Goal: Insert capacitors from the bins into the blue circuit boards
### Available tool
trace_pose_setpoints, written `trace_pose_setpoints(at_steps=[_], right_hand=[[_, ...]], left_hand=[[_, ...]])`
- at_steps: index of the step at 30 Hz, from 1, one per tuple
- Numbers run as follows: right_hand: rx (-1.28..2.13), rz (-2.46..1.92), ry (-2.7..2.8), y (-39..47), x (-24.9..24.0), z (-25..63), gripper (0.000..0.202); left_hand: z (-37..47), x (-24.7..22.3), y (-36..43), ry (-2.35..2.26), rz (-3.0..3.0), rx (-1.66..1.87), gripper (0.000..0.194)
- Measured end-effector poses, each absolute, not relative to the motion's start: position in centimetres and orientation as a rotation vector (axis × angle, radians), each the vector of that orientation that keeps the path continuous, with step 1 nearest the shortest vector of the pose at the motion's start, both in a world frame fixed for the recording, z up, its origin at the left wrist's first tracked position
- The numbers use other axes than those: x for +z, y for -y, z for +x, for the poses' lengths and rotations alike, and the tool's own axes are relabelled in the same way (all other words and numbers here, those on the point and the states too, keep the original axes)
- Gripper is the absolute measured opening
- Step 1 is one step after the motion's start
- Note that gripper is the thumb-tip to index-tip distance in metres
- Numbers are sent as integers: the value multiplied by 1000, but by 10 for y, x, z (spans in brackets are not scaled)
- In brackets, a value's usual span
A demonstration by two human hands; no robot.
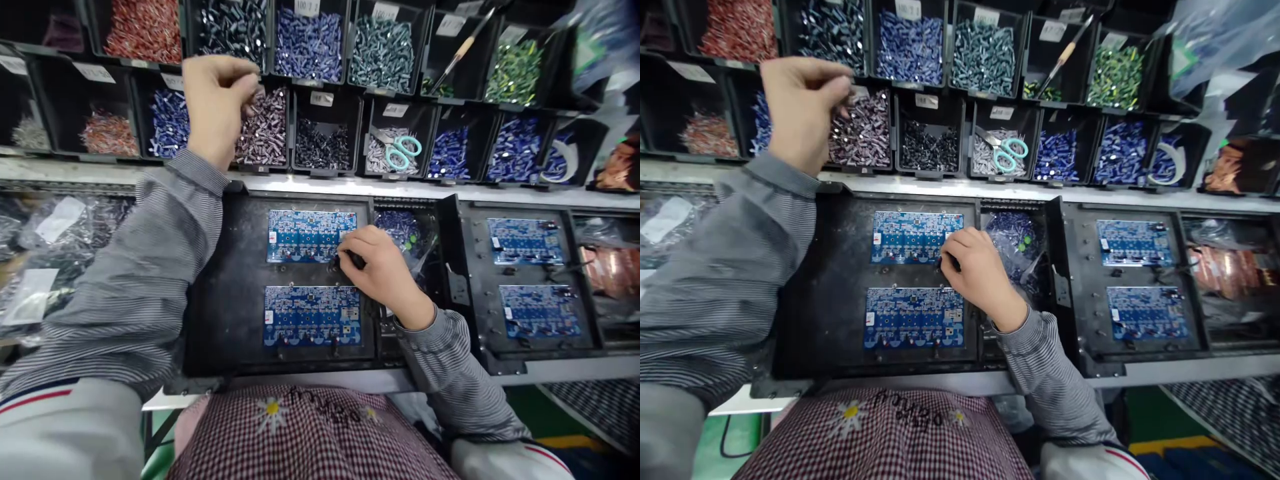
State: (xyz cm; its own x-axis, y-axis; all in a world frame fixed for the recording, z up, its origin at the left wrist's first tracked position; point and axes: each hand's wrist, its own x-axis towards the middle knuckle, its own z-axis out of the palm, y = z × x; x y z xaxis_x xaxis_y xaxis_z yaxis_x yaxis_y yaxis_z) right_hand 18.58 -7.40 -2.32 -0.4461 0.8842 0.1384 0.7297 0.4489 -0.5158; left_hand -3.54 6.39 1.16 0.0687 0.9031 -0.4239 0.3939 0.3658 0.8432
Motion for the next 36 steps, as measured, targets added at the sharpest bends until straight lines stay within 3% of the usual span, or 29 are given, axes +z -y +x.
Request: trace_pose_setpoints(at_steps=[12,15,23,30,36], right_hand=[[526,-1379,2392,72,-21,196,11],[536,-1381,2404,72,-20,202,9],[535,-1277,2443,73,-22,209,17],[489,-1338,2062,62,-9,207,13],[463,-1410,2139,33,-15,202,14]], left_hand=[[6,16,-11,-859,624,602,22],[15,10,-6,-894,708,602,11],[24,-6,1,-991,906,414,9],[26,-1,1,-981,865,329,19],[22,-2,-3,-1029,791,397,18]])
